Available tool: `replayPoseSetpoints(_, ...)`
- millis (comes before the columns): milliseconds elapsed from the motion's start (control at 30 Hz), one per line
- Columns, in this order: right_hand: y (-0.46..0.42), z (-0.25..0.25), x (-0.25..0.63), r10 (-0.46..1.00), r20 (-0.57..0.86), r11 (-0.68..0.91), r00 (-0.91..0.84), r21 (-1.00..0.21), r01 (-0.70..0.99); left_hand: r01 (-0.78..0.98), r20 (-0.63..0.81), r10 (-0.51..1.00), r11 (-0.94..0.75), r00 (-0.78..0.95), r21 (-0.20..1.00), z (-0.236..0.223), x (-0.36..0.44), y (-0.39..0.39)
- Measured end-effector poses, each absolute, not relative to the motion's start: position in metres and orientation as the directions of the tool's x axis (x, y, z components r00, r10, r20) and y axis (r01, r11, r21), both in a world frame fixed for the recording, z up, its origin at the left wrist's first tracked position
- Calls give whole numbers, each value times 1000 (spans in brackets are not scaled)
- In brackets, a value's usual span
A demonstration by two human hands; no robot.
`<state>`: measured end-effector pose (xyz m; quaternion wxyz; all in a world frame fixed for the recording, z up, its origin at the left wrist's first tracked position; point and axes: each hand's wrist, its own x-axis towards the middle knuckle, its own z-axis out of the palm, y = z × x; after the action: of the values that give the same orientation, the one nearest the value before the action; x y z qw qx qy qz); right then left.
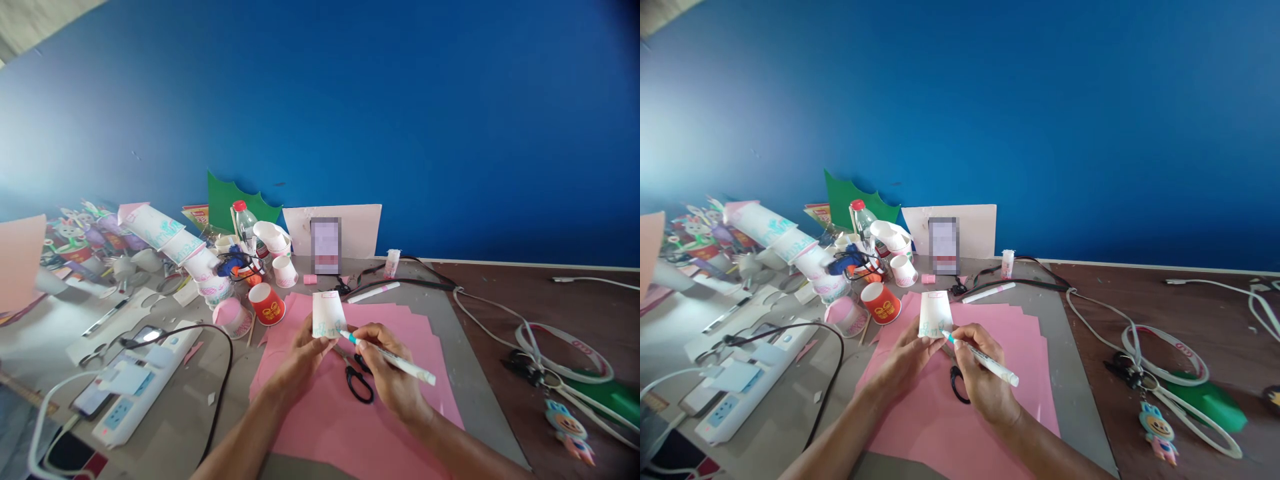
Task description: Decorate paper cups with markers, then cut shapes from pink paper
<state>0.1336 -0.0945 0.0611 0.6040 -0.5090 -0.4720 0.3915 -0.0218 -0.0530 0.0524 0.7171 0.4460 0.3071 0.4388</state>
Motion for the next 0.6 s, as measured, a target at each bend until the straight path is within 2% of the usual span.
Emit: replayPoseSetpoints(600, -94, 61, 135, 958, 136, 151, 253, -988, -40, -355, -52, 906, 216, 419, 910, 53, -21, -53)
